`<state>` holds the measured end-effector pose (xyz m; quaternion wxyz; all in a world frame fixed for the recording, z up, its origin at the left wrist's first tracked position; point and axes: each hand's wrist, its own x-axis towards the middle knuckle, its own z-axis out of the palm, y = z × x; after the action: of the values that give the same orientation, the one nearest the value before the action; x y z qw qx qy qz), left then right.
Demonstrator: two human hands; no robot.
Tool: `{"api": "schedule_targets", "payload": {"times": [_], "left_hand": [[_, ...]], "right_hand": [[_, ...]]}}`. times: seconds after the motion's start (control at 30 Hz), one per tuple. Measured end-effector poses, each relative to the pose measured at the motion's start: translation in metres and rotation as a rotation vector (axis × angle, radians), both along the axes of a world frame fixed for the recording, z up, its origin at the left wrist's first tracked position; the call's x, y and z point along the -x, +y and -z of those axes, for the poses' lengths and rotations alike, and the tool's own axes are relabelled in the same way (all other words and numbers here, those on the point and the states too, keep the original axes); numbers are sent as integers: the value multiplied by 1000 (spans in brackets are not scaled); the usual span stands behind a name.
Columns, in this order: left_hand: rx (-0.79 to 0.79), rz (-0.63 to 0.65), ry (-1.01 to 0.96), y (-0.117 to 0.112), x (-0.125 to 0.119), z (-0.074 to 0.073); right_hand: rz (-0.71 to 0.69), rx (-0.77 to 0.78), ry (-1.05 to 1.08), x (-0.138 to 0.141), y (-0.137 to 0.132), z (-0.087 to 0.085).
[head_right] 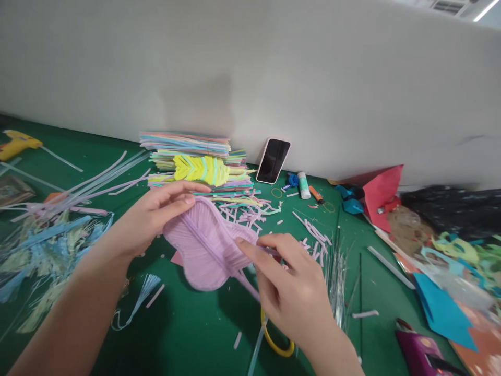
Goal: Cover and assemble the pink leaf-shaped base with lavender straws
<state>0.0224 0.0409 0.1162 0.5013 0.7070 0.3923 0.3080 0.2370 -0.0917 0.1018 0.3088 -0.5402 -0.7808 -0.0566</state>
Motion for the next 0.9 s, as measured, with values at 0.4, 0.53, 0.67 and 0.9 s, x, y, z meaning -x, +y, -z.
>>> {"api": "schedule_targets", "payload": {"times": [0.4,0.53,0.67,0.9], "left_hand": [[-33,-66,-63,0,-13,12],[-135,-84,-110,0,-12,14],[-142,-96,-128,-2,-9,19],[-137,-42,-191,-1,-5,17]], "right_hand": [[-77,-5,-232,-3,10,-18],[-104,-6,-240,1,4,-22],[-104,-27,-241,3,-6,-23],[-83,-24,-233,2,-7,-18]]}}
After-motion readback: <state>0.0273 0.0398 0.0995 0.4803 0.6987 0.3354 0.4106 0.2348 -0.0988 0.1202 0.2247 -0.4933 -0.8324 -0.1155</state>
